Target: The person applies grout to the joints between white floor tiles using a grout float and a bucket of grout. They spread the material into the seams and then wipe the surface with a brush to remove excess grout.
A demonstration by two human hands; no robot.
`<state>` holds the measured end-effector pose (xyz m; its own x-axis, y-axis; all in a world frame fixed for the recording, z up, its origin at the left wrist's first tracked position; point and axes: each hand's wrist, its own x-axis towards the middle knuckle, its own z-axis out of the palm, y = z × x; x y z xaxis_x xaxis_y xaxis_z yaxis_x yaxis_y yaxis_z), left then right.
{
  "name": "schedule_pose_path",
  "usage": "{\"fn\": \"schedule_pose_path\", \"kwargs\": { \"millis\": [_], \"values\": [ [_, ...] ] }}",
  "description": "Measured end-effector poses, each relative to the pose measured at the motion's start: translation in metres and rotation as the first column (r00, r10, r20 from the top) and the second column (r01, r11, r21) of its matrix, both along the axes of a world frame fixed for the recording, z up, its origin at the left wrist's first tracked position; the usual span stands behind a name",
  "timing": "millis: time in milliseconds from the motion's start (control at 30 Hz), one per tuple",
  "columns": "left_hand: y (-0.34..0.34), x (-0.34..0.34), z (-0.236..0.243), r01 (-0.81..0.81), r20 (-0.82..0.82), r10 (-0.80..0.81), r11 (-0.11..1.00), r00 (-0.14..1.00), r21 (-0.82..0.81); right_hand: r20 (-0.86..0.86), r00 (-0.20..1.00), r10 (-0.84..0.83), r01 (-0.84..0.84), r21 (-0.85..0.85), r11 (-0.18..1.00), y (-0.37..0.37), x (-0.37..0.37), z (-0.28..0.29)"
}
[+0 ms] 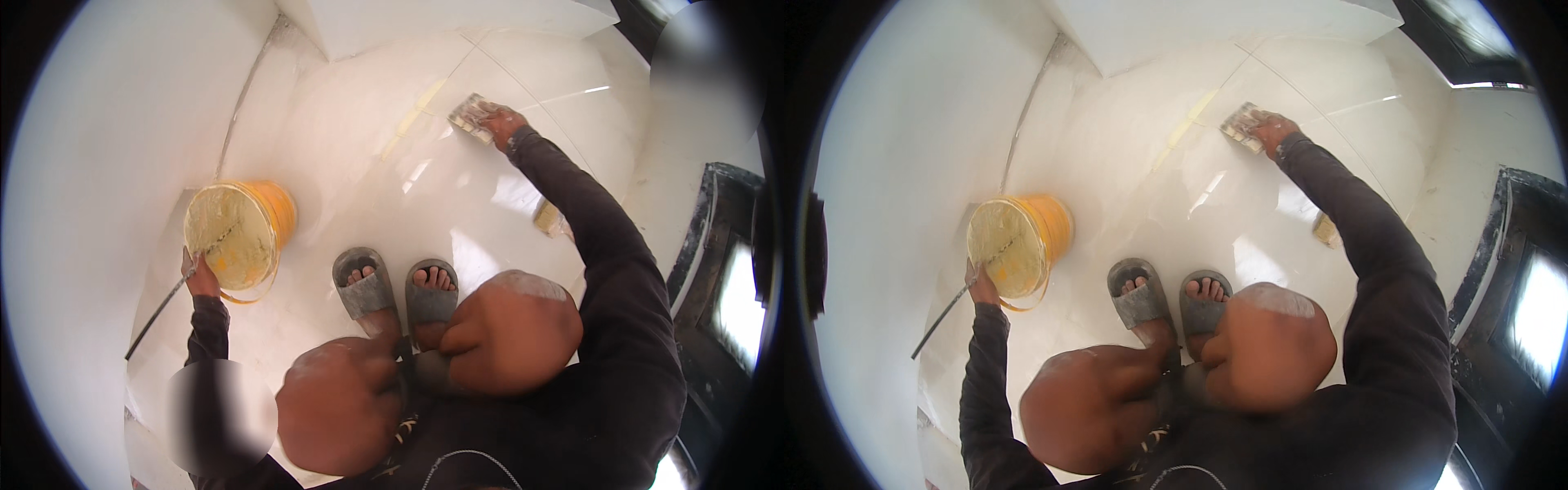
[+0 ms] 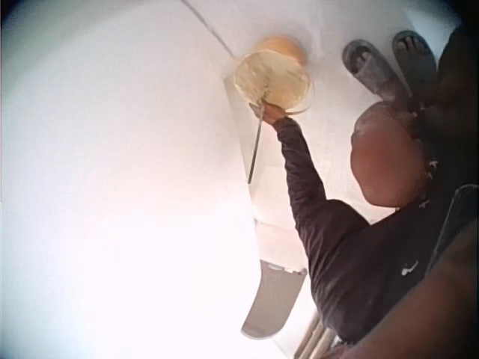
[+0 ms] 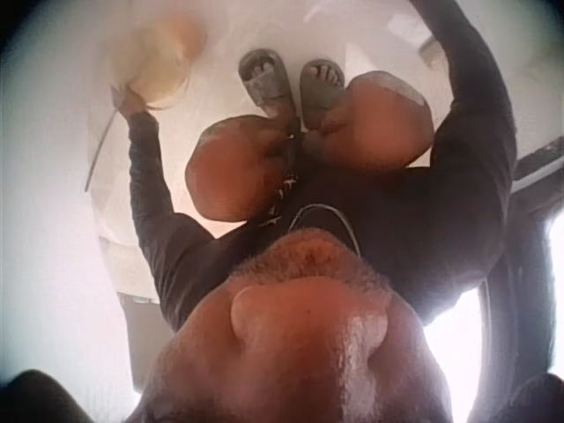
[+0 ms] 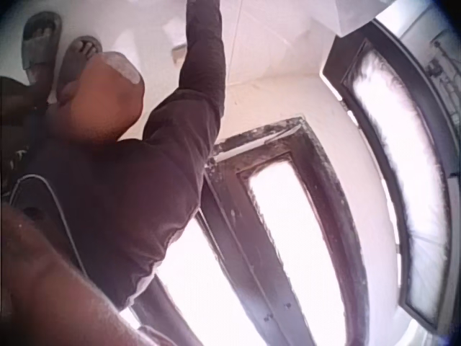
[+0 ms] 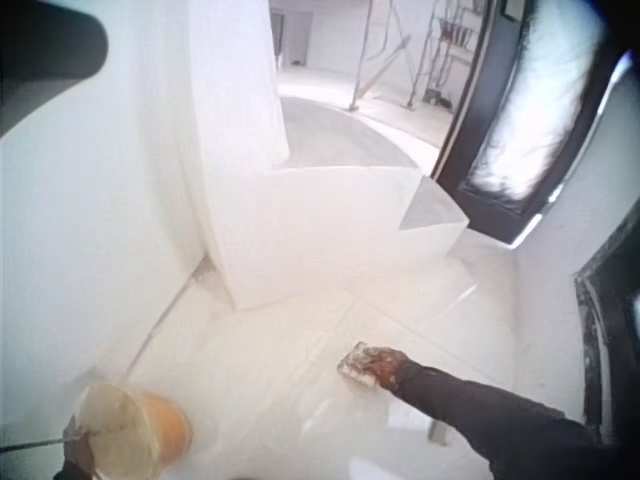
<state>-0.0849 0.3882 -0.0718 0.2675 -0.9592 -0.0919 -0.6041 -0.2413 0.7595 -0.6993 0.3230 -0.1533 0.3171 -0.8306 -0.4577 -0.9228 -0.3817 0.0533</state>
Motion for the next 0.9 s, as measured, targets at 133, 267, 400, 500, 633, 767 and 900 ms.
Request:
{"fn": "schedule_pose_path", "kwargs": {
  "millis": [133, 267, 400, 500, 633, 767, 900],
  "values": [
    [0.000, -0.009, 0.005, -0.046, -0.039, 0.046, 0.999, 0.998, -0.001, 0.053, 0.945, -0.324, 0.327, -0.072, 0.942, -0.024, -0.004, 0.025],
    [0.001, -0.011, 0.007, -0.019, 0.009, 0.019, 1.000, 1.000, 0.008, 0.059, 0.900, -0.432, 0.434, -0.210, 0.876, -0.069, 0.032, 0.008],
    [0.001, -0.012, 0.008, -0.023, -0.036, 0.023, 1.000, 0.999, -0.012, -0.087, 0.919, -0.385, 0.365, -0.185, 0.913, -0.047, 0.104, -0.009],
    [0.001, -0.014, 0.010, -0.033, -0.042, 0.034, 0.999, 0.999, 0.026, -0.039, 0.978, -0.204, 0.200, -0.088, 0.976, 0.012, 0.160, 0.008],
    [-0.002, -0.016, 0.014, -0.006, -0.044, 0.005, 1.000, 0.999, -0.001, 0.190, 0.978, 0.090, -0.073, -0.091, 0.993, 0.063, 0.193, 0.036],
    [0.000, -0.016, 0.012, 0.038, 0.071, -0.032, 0.996, 0.997, -0.081, 0.143, 0.983, 0.117, -0.114, -0.026, 0.993, 0.044, 0.175, 0.022],
    [0.001, -0.012, 0.008, -0.007, 0.060, 0.008, 1.000, 0.998, -0.022, 0.283, 0.819, 0.499, -0.315, -0.505, 0.804, 0.022, 0.152, 0.004]
  ]
}}
